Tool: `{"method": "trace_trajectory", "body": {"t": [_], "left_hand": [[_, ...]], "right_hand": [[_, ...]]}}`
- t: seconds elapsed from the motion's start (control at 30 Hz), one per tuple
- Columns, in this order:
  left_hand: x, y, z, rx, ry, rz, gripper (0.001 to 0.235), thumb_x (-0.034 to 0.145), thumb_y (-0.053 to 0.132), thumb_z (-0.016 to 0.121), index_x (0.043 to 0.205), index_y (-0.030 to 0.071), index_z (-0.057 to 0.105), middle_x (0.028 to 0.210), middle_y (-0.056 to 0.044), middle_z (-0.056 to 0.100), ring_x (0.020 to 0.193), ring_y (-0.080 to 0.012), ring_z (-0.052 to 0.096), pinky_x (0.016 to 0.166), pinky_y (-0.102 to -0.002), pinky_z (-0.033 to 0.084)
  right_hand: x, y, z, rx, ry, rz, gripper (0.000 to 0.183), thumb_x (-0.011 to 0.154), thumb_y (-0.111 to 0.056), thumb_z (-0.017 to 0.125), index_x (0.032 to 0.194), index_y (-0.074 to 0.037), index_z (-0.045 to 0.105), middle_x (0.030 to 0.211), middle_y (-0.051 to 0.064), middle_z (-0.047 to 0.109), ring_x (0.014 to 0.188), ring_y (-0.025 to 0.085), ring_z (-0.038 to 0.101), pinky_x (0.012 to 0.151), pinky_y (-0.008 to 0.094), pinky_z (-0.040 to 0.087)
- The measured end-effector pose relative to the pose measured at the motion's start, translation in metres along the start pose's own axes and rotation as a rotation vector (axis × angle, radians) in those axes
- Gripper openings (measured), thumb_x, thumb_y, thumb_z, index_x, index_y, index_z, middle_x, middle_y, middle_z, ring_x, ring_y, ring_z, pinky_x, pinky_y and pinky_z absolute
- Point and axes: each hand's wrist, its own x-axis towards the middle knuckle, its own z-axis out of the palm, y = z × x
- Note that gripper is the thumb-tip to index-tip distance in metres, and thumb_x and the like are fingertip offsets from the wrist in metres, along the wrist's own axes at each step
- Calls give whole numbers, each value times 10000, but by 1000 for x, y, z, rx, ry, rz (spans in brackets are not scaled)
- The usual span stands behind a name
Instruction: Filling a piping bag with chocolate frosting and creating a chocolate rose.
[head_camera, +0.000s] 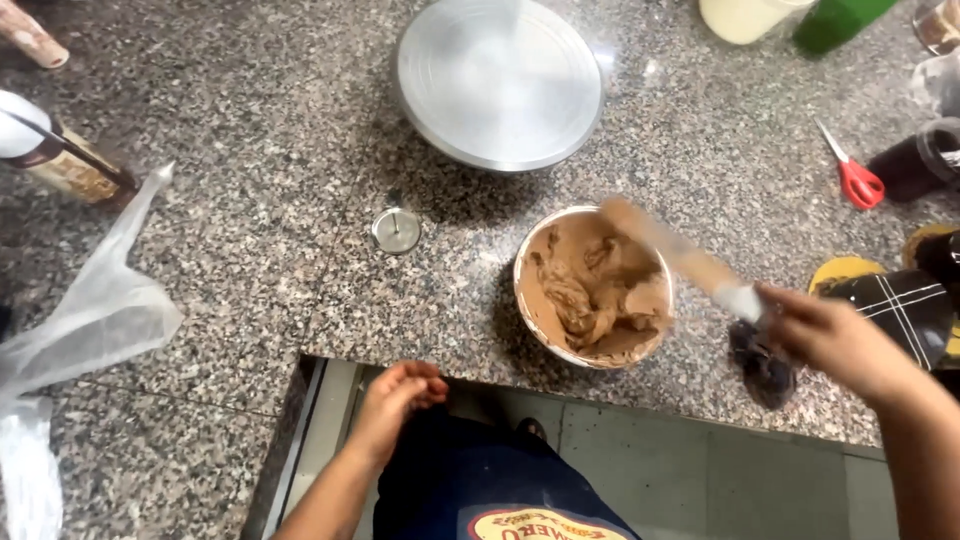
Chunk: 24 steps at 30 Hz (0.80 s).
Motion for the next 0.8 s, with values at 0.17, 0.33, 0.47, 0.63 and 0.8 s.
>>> {"method": "trace_trajectory", "body": {"t": [0.17, 0.33, 0.47, 0.63, 0.8], "left_hand": [[72, 39, 31, 0, -8, 28, 365, 1016, 327, 508, 1136, 18, 663, 1004, -132, 762, 884, -236, 741, 824, -385, 594], [125, 66, 92, 2, -187, -93, 432, 994, 438, 521, 1185, 64, 619, 973, -113, 741, 822, -233, 725, 742, -365, 593], [161, 51, 113, 7, -404, 30, 387, 898, 253, 735, 1188, 63, 561, 960, -54, 708, 813, -198, 711, 692, -353, 619], [163, 94, 148, 238, -424, 134, 303, 882, 163, 746, 1120, 38, 606, 880, -69, 702, 704, -167, 662, 602, -322, 556], [164, 129, 173, 413, -459, 172, 225, 888, 133, 733, 1029, 40, 584, 845, -65, 659, 660, -144, 641, 570, -312, 543]], "right_hand": [[-14, -82, 11, -210, 27, -94, 477, 1035, -248, 576, 1509, -299, 553, 815, 99, 710, 668, 186, 598, 680, 354, 537], [-69, -64, -23, -664, -25, -148, 530, 968, -272, 629, 1492, -327, 572, 840, 22, 769, 718, 132, 704, 715, 282, 583], [-81, -10, -25, -1054, 258, -230, 488, 974, -332, 615, 1429, -504, 576, 949, -33, 609, 860, 126, 647, 736, 303, 594], [-79, 30, -16, -918, 482, -519, 547, 896, -305, 671, 1436, -310, 585, 927, -23, 628, 804, 190, 700, 662, 352, 570], [-97, 13, -22, -1259, 448, -283, 579, 968, -171, 576, 1494, -408, 524, 1071, -127, 668, 758, 122, 710, 621, 303, 578]]}}
